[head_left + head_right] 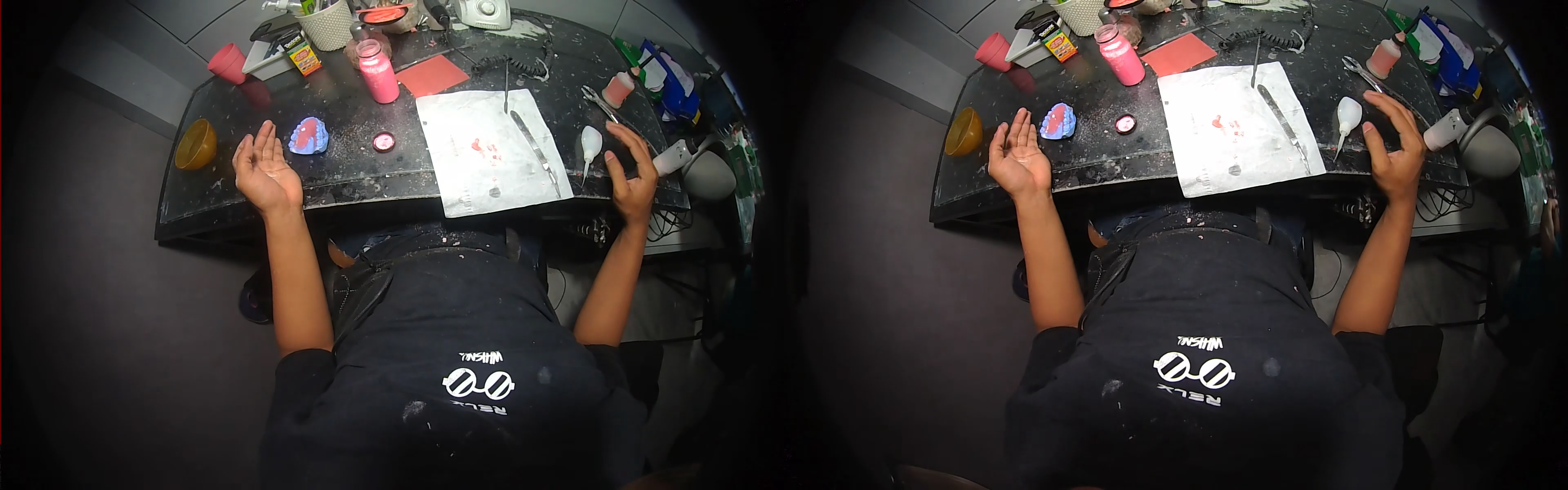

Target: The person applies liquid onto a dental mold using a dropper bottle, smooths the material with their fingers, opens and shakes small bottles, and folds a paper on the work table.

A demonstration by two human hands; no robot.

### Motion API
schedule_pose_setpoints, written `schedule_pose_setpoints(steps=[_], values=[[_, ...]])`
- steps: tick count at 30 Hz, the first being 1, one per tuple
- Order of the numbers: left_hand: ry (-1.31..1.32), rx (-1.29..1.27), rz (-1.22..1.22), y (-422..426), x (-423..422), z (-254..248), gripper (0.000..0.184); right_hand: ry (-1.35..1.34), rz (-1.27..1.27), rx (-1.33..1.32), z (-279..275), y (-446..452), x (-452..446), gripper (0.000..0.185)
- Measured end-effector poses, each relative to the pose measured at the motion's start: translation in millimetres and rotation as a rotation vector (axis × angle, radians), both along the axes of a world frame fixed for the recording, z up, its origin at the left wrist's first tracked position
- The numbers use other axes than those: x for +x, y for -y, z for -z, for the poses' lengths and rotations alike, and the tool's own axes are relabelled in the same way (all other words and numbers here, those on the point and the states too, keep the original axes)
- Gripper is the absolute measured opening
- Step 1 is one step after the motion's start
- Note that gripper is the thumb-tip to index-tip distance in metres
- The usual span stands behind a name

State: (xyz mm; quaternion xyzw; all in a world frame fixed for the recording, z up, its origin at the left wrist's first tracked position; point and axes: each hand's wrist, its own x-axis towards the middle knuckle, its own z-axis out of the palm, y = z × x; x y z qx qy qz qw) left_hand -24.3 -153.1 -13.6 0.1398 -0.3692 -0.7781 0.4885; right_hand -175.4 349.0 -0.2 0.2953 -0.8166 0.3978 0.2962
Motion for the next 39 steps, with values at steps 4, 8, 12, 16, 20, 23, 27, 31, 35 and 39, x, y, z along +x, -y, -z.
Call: schedule_pose_setpoints(steps=[4, 8, 12, 16, 20, 23, 27, 31, 35, 39], values=[[0.021, -0.028, -0.028, -3, 0, 0, 0.028, -0.046, -0.137, 0.142, -2, -2, 0, 0.042], [0.037, -0.054, -0.036, -5, 0, -2, 0.026, -0.022, -0.117, 0.13, 0, -2, -1, 0.044], [0.093, -0.15, -0.045, -7, -1, 0, 0.027, -0.008, -0.11, 0.124, 1, -2, -1, 0.045], [0.607, -1.061, -0.456, -30, 12, -1, 0.055, 0.005, -0.088, 0.116, 0, -1, 1, 0.044], [1.117, -1.19, -0.434, -63, 18, -15, 0.097, -0.001, -0.092, 0.12, 0, -2, 1, 0.041], [1.167, -1.203, -0.434, -63, 19, -14, 0.103, -0.011, -0.083, 0.115, 1, -1, 0, 0.04], [1.172, -1.222, -0.434, -61, 19, -13, 0.098, 0.012, -0.081, 0.106, 1, -1, 1, 0.04], [1.144, -1.225, -0.447, -59, 18, -10, 0.096, 0.015, -0.071, 0.108, 1, -1, 1, 0.04], [1.025, -1.175, -0.44, -57, 18, -7, 0.089, 0.005, -0.072, 0.102, 0, 0, 2, 0.04], [0.823, -1.097, -0.427, -61, 18, -12, 0.074, 0.047, -0.098, 0.156, -7, 3, 6, 0.041]])
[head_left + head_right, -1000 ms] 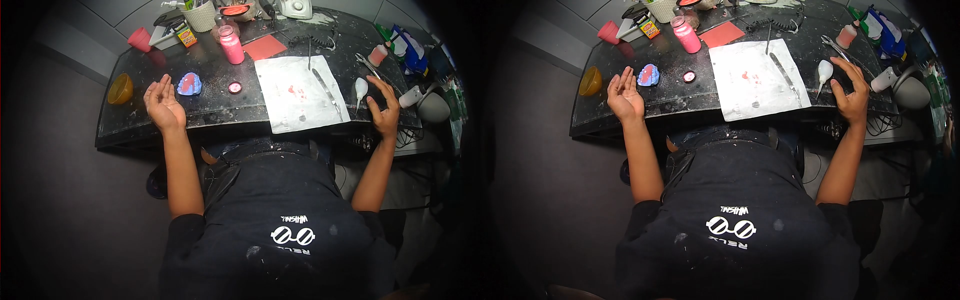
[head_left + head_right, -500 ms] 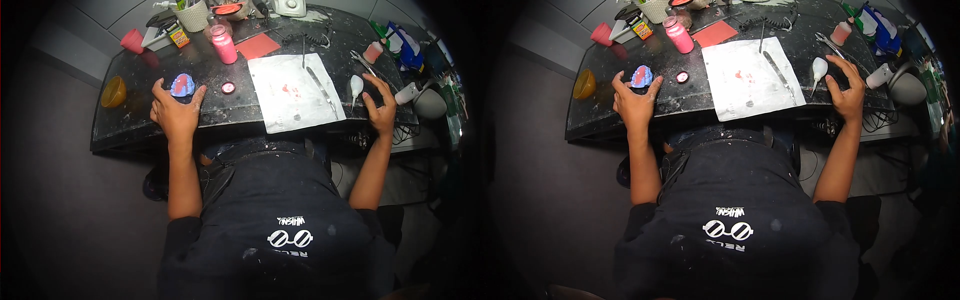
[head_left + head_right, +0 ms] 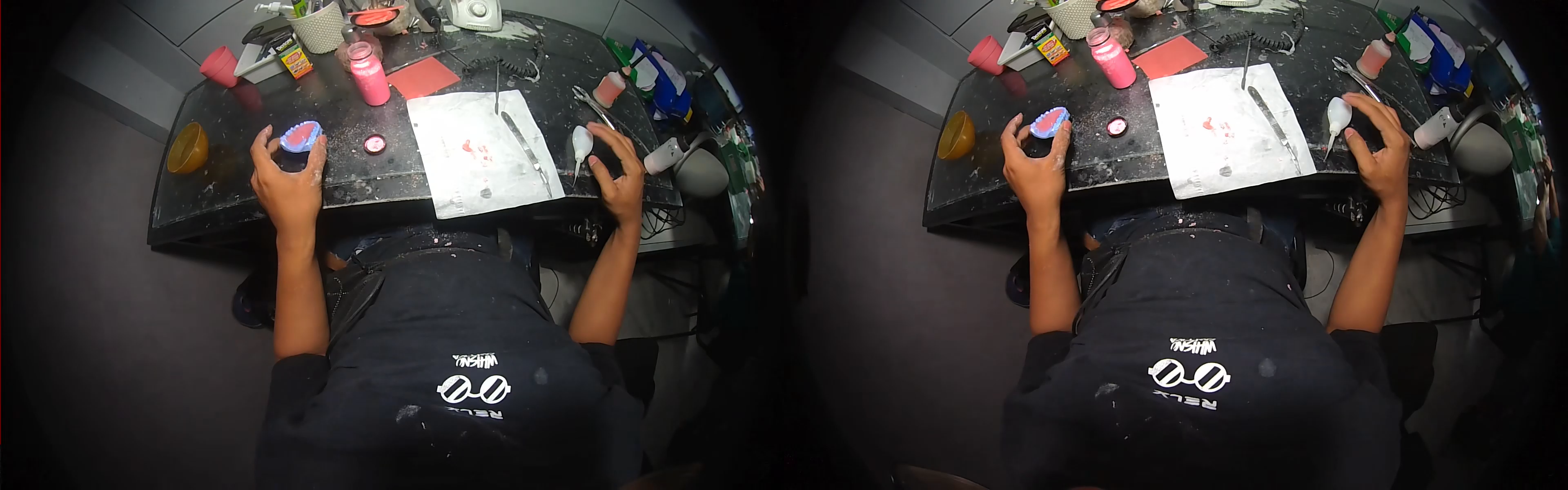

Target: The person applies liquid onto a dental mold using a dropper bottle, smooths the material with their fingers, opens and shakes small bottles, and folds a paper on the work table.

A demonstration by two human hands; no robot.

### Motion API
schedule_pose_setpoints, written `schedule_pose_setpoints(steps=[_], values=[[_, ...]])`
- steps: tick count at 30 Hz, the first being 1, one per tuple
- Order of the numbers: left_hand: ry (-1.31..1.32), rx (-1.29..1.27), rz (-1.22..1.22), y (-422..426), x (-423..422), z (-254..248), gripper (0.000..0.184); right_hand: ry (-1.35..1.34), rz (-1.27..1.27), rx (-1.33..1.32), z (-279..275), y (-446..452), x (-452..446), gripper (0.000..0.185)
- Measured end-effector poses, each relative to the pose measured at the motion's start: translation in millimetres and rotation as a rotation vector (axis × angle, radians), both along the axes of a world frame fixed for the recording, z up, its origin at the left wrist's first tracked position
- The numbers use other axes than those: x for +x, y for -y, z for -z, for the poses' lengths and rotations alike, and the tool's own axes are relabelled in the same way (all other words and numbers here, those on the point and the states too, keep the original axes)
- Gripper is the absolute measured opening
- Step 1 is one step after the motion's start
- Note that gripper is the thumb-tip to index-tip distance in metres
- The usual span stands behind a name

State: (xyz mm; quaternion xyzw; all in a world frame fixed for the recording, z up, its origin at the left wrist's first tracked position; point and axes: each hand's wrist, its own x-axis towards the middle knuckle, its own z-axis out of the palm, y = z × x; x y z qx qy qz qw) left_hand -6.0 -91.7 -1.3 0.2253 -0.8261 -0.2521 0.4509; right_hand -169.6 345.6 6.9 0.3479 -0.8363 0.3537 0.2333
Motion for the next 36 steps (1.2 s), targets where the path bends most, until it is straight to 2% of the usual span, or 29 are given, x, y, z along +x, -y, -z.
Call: schedule_pose_setpoints(steps=[3, 7, 14, 15, 17, 20, 22, 23, 25, 26, 27, 29, 33, 36], values=[[-0.142, -0.105, 0.088, -1, 1, 0, 0.066, 0.015, -0.077, 0.081, -8, 5, 4, 0.04], [-0.224, 0.014, 0.253, -22, 11, -10, 0.064, 0.081, -0.175, 0.165, -9, 3, 2, 0.036], [-0.327, 0.187, 0.692, -48, 34, -25, 0.071, 0.131, -0.074, 0.137, -5, 4, 1, 0.027], [-0.328, 0.188, 0.69, -53, 37, -28, 0.071, 0.13, -0.047, 0.105, -3, 4, 0, 0.025], [-0.339, 0.469, 0.877, -61, 43, -31, 0.072, 0.125, -0.019, 0.073, 2, 4, -1, 0.023], [-0.245, 0.671, 0.975, -66, 52, -36, 0.074, 0.121, 0.047, -0.08, 4, 7, 3, 0.024], [-0.139, 0.848, 1.101, -67, 52, -36, 0.075, 0.247, -0.09, -0.325, -9, 26, 24, 0.026], [-0.134, 0.854, 1.1, -66, 51, -34, 0.075, 0.252, -0.086, -0.324, -16, 34, 34, 0.026], [-0.085, 0.993, 1.164, -64, 48, -29, 0.077, 0.243, -0.244, -0.277, -34, 50, 55, 0.028], [-0.105, 0.974, 1.196, -63, 46, -26, 0.081, 0.193, -0.248, -0.217, -45, 58, 65, 0.028], [-0.098, 0.977, 1.196, -67, 46, -27, 0.081, -0.013, -0.288, -0.169, -49, 65, 66, 0.027], [-0.142, 0.921, 1.152, -75, 46, -30, 0.082, 0.074, -0.332, -0.218, -57, 72, 80, 0.027], [-0.096, 0.752, 1.157, -77, 45, -29, 0.079, 0.034, -0.417, -0.201, -69, 85, 93, 0.029], [-0.107, 0.794, 1.179, -79, 45, -26, 0.08, 0.027, -0.475, -0.168, -73, 97, 101, 0.027]])
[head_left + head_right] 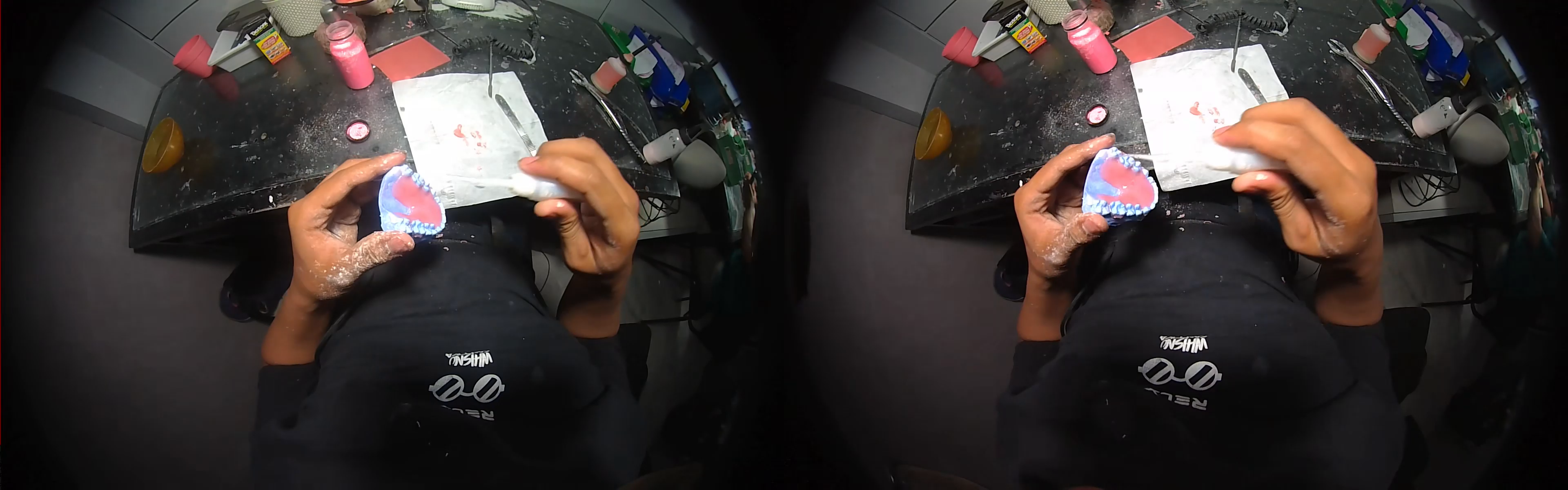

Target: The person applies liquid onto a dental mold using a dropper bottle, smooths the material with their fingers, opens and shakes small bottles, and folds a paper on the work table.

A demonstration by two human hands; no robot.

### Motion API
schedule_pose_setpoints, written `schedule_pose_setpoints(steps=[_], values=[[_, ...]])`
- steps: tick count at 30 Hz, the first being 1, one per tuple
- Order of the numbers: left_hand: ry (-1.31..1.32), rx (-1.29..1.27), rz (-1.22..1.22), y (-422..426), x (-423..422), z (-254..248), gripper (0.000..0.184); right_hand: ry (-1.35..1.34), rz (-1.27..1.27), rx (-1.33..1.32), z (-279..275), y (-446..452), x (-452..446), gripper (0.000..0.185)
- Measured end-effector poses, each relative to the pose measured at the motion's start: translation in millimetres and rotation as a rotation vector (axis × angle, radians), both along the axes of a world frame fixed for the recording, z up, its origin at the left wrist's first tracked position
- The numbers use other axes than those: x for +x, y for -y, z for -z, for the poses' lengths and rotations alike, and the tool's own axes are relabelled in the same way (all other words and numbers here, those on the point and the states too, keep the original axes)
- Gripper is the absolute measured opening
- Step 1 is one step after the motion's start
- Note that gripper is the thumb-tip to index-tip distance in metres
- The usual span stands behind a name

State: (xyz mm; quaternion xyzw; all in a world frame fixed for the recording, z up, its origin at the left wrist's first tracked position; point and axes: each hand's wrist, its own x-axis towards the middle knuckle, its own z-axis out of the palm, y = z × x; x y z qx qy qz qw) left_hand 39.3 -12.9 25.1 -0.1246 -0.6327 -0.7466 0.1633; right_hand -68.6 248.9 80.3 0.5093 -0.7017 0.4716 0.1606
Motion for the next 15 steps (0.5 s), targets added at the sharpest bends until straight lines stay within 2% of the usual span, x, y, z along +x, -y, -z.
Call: schedule_pose_setpoints(steps=[5, 7, 10, 14, 15], values=[[0.04, 0.085, 0.06, -1, 3, -5, 0.078, -0.067, -0.047, 0.073, -3, 12, 2, 0.025], [0.176, 0.008, -0.072, -8, 5, -13, 0.094, -0.079, -0.064, 0.082, -3, 15, 2, 0.025], [0.204, 0.0, -0.073, -7, 6, -14, 0.096, -0.06, -0.062, 0.094, 2, 16, 1, 0.025], [0.206, -0.033, -0.071, -6, 6, -13, 0.095, -0.084, -0.061, 0.092, 6, 14, -3, 0.03], [0.147, 0.091, -0.003, -5, 4, -9, 0.086, -0.064, -0.054, 0.095, 6, 14, -2, 0.03]])
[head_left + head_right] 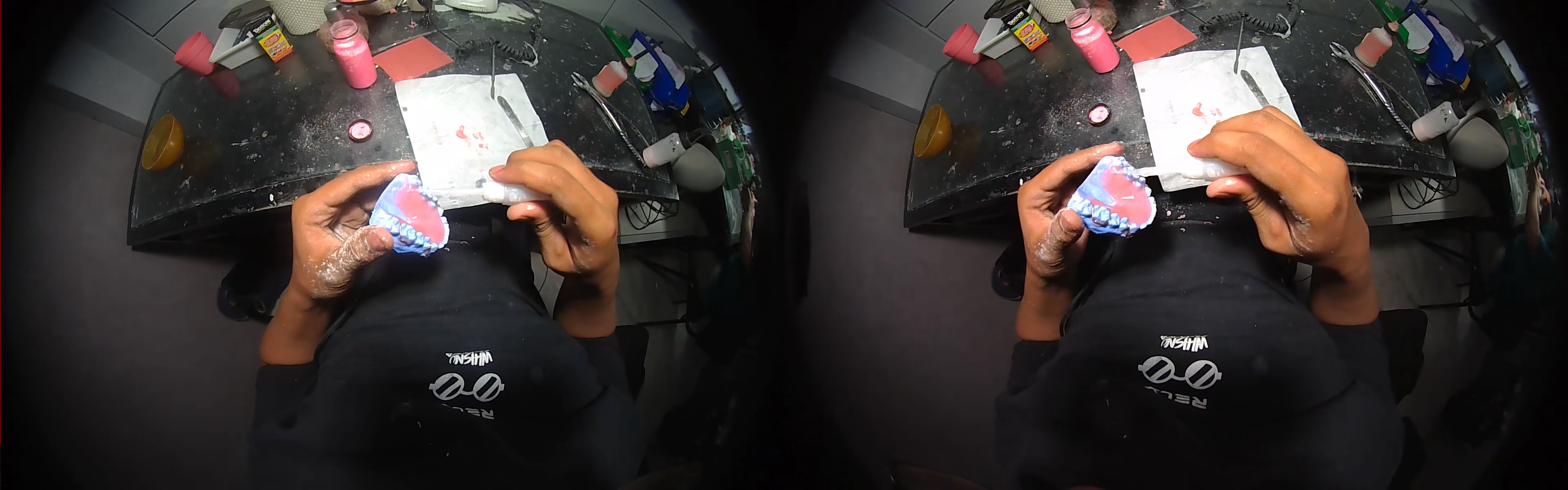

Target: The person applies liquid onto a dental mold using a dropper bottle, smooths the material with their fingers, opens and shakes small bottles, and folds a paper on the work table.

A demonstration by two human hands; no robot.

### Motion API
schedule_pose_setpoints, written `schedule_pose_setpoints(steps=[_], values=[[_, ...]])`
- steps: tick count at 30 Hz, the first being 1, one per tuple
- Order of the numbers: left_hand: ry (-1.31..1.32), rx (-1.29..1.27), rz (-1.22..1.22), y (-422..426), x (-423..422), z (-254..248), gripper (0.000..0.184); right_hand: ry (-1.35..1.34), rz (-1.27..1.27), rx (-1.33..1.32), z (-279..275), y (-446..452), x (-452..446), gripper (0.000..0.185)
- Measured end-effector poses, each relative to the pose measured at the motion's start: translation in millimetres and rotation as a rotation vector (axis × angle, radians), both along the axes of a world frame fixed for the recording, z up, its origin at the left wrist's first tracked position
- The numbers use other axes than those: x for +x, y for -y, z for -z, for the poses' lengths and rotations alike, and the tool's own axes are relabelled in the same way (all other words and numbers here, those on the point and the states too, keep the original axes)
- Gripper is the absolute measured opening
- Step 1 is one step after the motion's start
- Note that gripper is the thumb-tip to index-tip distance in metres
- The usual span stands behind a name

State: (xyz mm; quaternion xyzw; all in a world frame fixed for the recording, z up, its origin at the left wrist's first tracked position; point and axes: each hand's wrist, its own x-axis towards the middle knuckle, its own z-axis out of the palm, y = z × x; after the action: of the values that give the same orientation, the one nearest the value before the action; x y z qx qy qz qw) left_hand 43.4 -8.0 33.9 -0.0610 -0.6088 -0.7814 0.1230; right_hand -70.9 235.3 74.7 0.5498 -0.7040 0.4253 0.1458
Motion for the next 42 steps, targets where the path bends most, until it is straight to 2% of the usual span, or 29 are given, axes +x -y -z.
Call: schedule_pose_setpoints(steps=[1, 2, 4, 5, 7, 9, 12, 13, 15, 16, 18, 20, 22, 24, 29, 33, 38, 42], values=[[-0.063, 0.127, 0.056, 1, -1, 2, 0.079, 0.0, 0.001, -0.001, -1, -1, 0, 0.03], [-0.062, 0.127, 0.057, 1, -1, 1, 0.079, 0.036, 0.012, 0.002, -3, -1, 0, 0.026], [0.017, -0.118, -0.036, 0, 0, -1, 0.093, 0.077, 0.062, -0.006, -2, -6, -6, 0.019], [0.017, -0.118, -0.036, 2, -2, 1, 0.093, 0.101, 0.144, -0.051, 2, -8, -15, 0.018], [-0.079, 0.08, 0.108, 8, -6, 9, 0.076, 0.178, 0.341, -0.095, 16, -17, -38, 0.018], [-0.049, 0.136, 0.145, 10, -6, 13, 0.075, 0.218, 0.619, -0.013, 28, -32, -61, 0.02], [-0.009, 0.195, 0.245, 15, -9, 18, 0.074, 0.16, 0.858, 0.169, 47, -56, -89, 0.029], [0.006, 0.255, 0.257, 14, -9, 20, 0.075, 0.161, 0.858, 0.172, 49, -59, -90, 0.029], [0.02, 0.314, 0.284, 14, -10, 23, 0.076, -0.207, 0.995, 0.231, 52, -60, -86, 0.035], [0.026, 0.313, 0.284, 14, -10, 24, 0.076, -0.2, 0.995, 0.232, 42, -53, -76, 0.035], [0.051, 0.347, 0.309, 12, -10, 26, 0.076, -0.1, 0.573, 0.127, 14, -35, -47, 0.044], [0.081, 0.345, 0.327, 12, -10, 26, 0.076, -0.167, 0.195, 0.18, -2, -18, -23, 0.06], [0.104, 0.344, 0.341, 10, -9, 25, 0.076, -0.173, -0.085, 0.222, -4, -3, -6, 0.067], [0.109, 0.352, 0.318, 6, -6, 21, 0.076, -0.057, -0.243, 0.202, -1, 13, 4, 0.063], [0.09, 0.307, 0.345, 8, -6, 21, 0.074, -0.028, -0.32, 0.189, 3, 26, 3, 0.061], [0.102, 0.337, 0.382, 10, -6, 26, 0.072, -0.068, -0.256, 0.207, 2, 30, -2, 0.06], [0.108, 0.31, 0.377, 7, -7, 21, 0.069, -0.047, -0.326, 0.156, 4, 35, 1, 0.053], [0.117, 0.319, 0.422, 9, -7, 23, 0.069, -0.061, -0.281, 0.159, 2, 35, -2, 0.052]])
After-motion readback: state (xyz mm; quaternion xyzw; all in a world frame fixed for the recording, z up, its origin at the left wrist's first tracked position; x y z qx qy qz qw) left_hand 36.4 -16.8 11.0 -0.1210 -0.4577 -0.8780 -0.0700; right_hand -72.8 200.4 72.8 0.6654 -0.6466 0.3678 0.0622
